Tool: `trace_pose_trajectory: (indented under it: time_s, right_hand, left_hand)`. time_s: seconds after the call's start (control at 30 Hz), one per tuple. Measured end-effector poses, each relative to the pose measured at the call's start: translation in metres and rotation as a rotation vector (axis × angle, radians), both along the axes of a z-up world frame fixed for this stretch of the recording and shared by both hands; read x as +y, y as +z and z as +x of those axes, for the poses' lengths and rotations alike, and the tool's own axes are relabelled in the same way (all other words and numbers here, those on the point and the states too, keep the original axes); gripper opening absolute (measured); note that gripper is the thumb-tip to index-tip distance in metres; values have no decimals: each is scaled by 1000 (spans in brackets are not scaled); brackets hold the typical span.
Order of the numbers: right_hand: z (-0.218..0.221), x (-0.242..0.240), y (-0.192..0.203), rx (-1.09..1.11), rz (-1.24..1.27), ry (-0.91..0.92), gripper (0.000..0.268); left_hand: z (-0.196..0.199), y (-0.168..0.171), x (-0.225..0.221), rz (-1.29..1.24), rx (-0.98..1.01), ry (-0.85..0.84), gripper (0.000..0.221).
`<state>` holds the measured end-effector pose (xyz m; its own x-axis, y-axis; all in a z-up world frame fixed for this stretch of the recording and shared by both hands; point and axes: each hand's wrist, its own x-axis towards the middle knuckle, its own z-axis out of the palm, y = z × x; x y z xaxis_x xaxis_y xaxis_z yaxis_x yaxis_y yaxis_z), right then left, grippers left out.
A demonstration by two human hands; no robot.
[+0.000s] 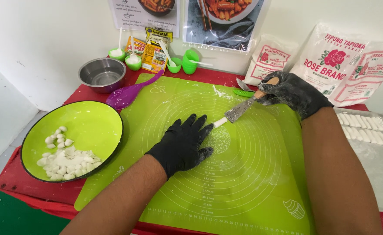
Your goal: Cutting small pieces of dough from a roll and arranging them on a metal tray for processing.
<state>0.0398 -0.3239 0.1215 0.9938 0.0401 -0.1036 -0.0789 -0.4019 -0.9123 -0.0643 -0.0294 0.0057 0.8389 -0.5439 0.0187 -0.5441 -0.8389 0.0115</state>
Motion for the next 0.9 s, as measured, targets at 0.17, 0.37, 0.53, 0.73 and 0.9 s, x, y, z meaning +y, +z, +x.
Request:
trace_pose_trajectory:
  time_s: [0.17, 0.37, 0.53, 0.73, 0.9]
  right_hand:
    - [23, -17, -32, 50, 41, 3, 36]
    - [30, -26, -55, 95, 194, -48, 31]
    - [42, -38, -70, 110, 197, -25, 26]
    - [23, -26, -35, 24, 90, -20, 27]
    - [50, -36, -72, 80, 154, 10, 30]
  left_hand:
    - [0, 4, -2, -4, 25, 14, 75]
    - [-2, 8, -1, -21, 55, 13, 77]
    - [-3, 12, -1, -25, 58, 20, 76]
    - [-3, 11, 0, -34, 11, 3, 74]
    - [-1, -1, 2, -71, -33, -11, 73]
